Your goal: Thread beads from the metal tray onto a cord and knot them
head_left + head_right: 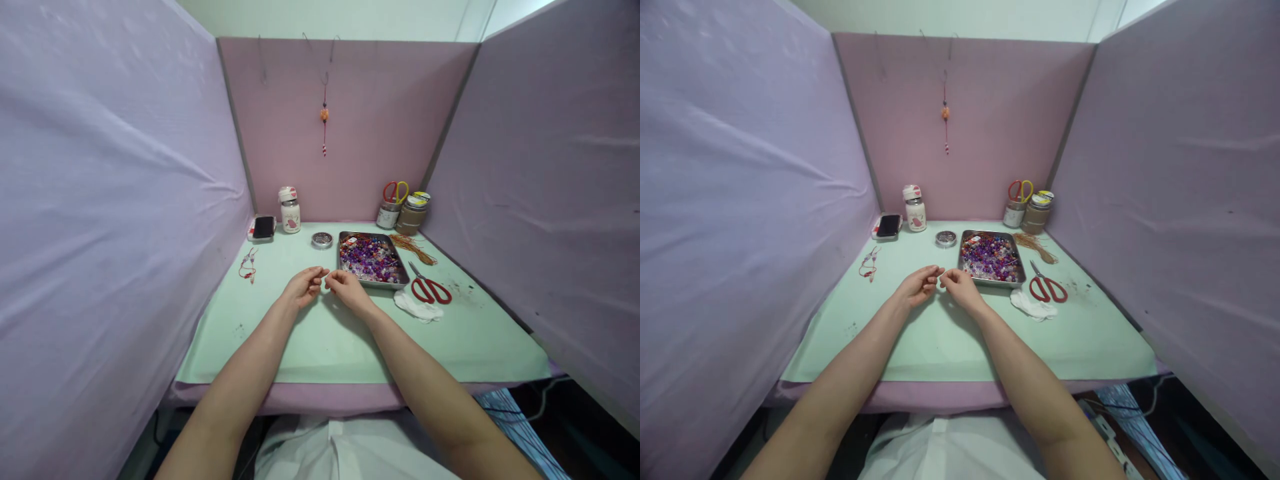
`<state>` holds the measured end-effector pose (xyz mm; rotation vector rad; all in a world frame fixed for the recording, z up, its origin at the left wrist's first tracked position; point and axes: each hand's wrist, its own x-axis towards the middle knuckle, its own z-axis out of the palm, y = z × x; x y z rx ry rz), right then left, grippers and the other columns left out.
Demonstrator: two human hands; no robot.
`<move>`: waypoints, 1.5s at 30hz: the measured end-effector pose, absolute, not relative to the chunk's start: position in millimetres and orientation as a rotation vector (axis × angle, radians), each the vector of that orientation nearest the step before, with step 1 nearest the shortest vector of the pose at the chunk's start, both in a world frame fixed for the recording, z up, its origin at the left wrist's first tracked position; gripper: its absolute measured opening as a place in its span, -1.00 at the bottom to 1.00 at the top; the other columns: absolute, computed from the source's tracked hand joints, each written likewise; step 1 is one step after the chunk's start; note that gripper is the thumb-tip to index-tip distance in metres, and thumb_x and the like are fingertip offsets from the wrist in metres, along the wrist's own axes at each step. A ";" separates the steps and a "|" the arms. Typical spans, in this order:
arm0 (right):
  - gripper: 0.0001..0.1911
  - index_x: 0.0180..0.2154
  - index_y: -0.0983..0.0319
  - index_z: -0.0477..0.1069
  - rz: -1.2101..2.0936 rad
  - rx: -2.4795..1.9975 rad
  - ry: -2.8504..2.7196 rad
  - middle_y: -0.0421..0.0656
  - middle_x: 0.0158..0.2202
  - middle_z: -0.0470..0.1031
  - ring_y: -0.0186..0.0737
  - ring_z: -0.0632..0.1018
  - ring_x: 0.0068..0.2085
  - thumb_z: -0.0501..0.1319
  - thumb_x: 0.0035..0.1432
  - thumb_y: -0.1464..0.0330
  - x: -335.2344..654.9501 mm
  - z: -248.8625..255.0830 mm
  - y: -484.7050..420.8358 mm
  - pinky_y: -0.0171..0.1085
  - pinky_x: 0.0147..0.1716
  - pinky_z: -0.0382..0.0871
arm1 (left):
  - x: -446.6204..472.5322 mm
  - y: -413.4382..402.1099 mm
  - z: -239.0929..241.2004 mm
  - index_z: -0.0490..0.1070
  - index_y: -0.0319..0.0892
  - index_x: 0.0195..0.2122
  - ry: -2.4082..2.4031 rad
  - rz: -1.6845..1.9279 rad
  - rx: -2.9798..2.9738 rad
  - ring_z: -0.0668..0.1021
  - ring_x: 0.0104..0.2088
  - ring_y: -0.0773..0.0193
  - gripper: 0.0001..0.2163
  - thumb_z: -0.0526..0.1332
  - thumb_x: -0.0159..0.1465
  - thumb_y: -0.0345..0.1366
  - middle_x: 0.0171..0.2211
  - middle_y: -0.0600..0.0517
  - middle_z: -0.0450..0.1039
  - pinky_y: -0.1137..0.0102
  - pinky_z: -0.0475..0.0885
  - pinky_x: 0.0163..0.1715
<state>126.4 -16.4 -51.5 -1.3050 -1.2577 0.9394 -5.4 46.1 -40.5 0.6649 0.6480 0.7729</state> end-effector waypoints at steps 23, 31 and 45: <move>-0.62 -0.42 0.25 0.50 0.966 -1.194 -1.004 -0.30 -0.66 0.22 -0.39 0.17 -0.58 0.34 -0.15 0.07 135.2 -49.3 -12.1 -0.31 -0.56 0.01 | -4.8 38.3 -42.4 0.44 -0.31 -0.45 0.731 0.551 1.018 0.25 -0.64 0.61 -0.84 0.40 0.04 -0.37 -0.49 0.01 0.43 0.66 0.03 -0.71; -0.72 -0.47 0.25 0.48 0.972 -1.209 -1.020 -0.25 -0.61 0.35 -0.38 0.25 -0.54 0.32 -0.13 0.16 137.2 -50.8 -10.6 -0.34 -0.55 0.06 | -6.7 38.3 -43.7 0.49 -0.29 -0.41 0.761 0.548 1.127 0.37 -0.54 0.50 -0.83 0.39 0.04 -0.30 -0.39 -0.06 0.52 0.57 0.14 -0.59; -0.69 -0.43 0.23 0.51 1.090 -1.147 -0.945 -0.23 -0.56 0.40 -0.40 0.26 -0.57 0.35 -0.15 0.12 134.1 -53.5 -10.9 -0.33 -0.57 0.03 | -2.3 38.9 -46.5 0.52 -0.29 -0.44 0.786 0.683 1.128 0.42 -0.45 0.42 -0.73 0.45 -0.07 -0.20 -0.43 -0.07 0.49 0.51 0.18 -0.49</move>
